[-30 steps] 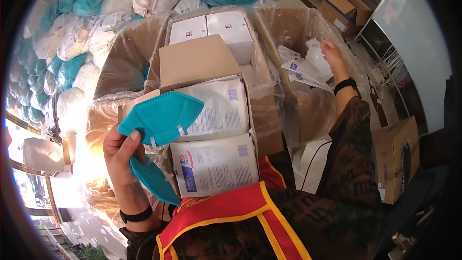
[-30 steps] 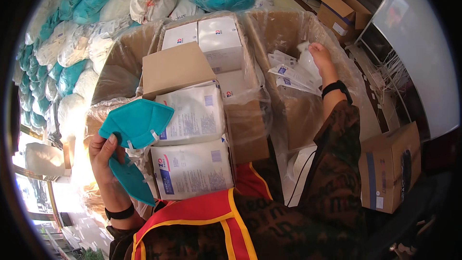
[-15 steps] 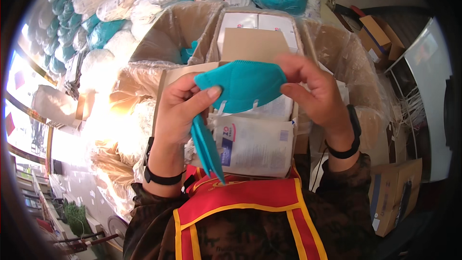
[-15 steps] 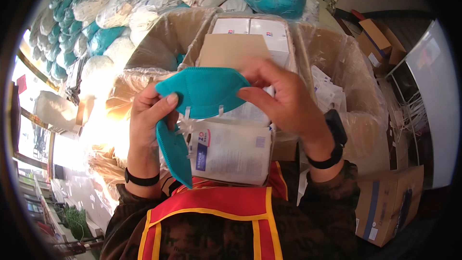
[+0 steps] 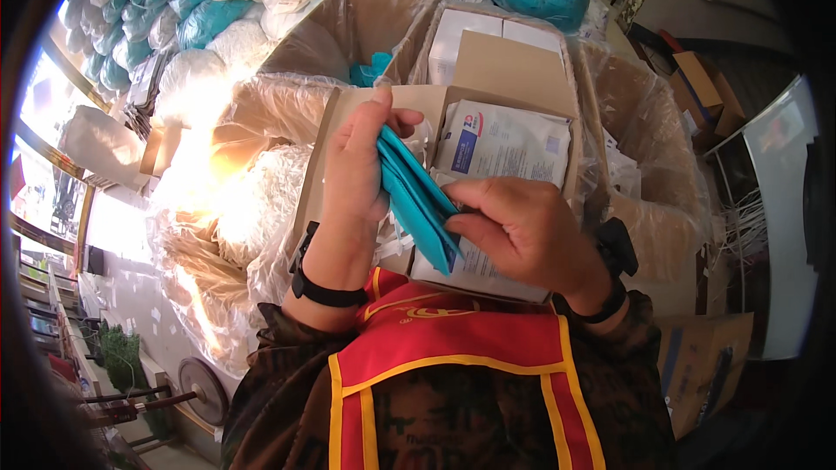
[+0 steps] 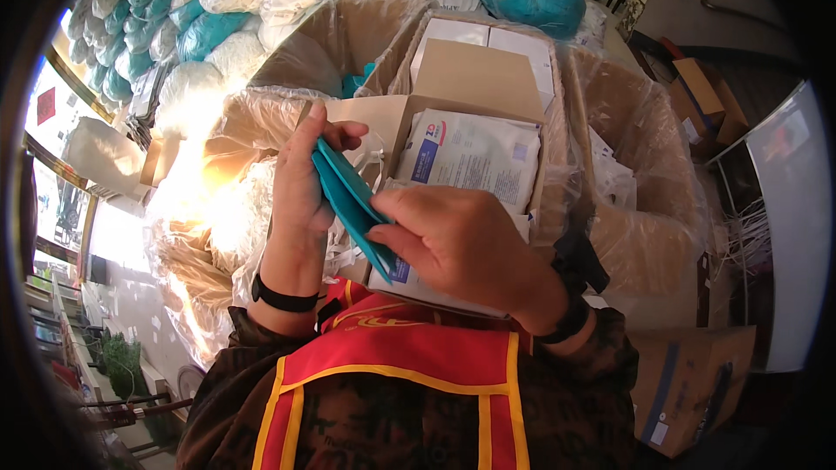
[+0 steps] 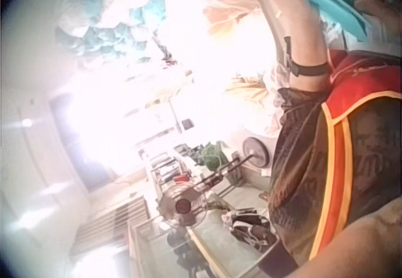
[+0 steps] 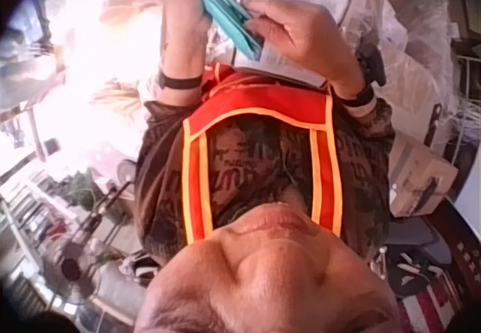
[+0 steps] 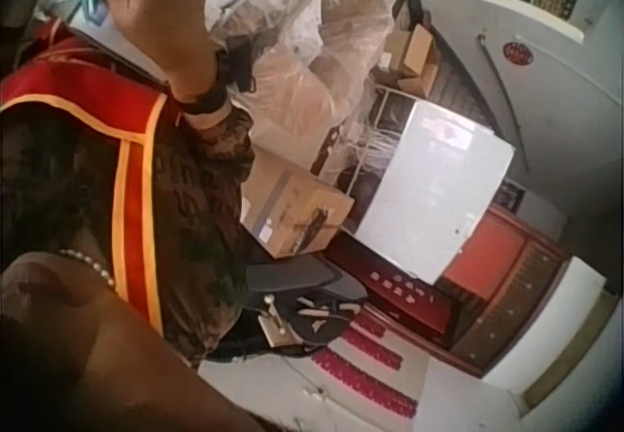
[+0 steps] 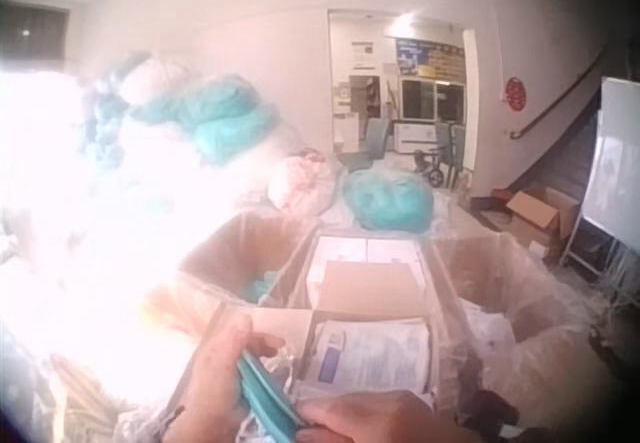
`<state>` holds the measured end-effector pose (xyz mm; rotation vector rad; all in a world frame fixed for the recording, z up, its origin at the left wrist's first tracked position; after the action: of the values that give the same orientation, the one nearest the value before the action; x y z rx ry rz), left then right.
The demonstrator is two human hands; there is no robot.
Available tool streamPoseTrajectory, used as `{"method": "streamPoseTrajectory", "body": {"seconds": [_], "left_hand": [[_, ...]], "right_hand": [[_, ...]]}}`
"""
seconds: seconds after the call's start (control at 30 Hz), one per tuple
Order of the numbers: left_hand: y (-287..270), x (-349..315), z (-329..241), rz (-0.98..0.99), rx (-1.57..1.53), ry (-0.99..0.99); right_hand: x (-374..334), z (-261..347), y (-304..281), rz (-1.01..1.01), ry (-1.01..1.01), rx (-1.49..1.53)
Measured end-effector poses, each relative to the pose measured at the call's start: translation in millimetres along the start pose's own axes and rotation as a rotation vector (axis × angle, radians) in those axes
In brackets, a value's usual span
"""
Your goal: Unpacking and organizing teal-colored masks from their retail boxes and paper sleeves into a larger sorting bin.
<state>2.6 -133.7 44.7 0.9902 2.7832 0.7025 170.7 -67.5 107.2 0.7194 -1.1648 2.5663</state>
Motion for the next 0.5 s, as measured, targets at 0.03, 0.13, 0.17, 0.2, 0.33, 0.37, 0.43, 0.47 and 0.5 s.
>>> {"method": "streamPoseTrajectory", "body": {"seconds": [0.03, 0.13, 0.17, 0.2, 0.33, 0.37, 0.43, 0.47, 0.5], "left_hand": [[-6.0, -0.6, -2.0, -0.048, -0.032, -0.042], [-48.0, 11.5, -7.8, -0.114, -0.193, -0.043], [-59.7, 9.7, -20.3, -0.166, -0.216, 0.027], [-77.1, 12.4, -28.5, -0.205, -0.246, 0.050], [-111.0, 4.8, -79.2, -0.158, -0.221, 0.164], [-118.9, 2.1, -86.9, -0.121, -0.206, 0.193], [-113.7, -9.0, -98.5, -0.216, -0.214, 0.263], [-114.1, -11.7, -101.0, -0.217, -0.210, 0.263], [-113.8, -14.5, -105.5, -0.196, -0.142, 0.297]], "right_hand": [[-1.6, -1.9, -3.6, -0.029, 0.017, 0.015], [-15.4, -20.7, -12.2, -0.048, 0.090, -0.058], [-22.1, -32.8, -12.4, -0.037, 0.141, -0.144], [-30.4, -41.5, -11.8, -0.040, 0.148, -0.145], [-58.6, -65.8, 3.7, 0.039, 0.236, -0.351], [-61.5, -66.9, 6.3, 0.055, 0.222, -0.381], [-60.2, -64.1, 6.1, 0.047, 0.218, -0.368], [-58.0, -61.5, 5.6, 0.040, 0.210, -0.358], [-57.1, -56.9, 4.8, 0.039, 0.210, -0.355]]}}
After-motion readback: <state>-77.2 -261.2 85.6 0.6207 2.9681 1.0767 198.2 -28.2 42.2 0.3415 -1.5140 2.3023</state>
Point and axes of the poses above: each hand's wrist, its own x-axis towards the middle knuckle, its own y-axis out of the palm, z = x × y, the point moved 6 cm from there along x, towards the middle knuckle, and after that the axes turned 3 degrees about z, right-handed, at the moved point
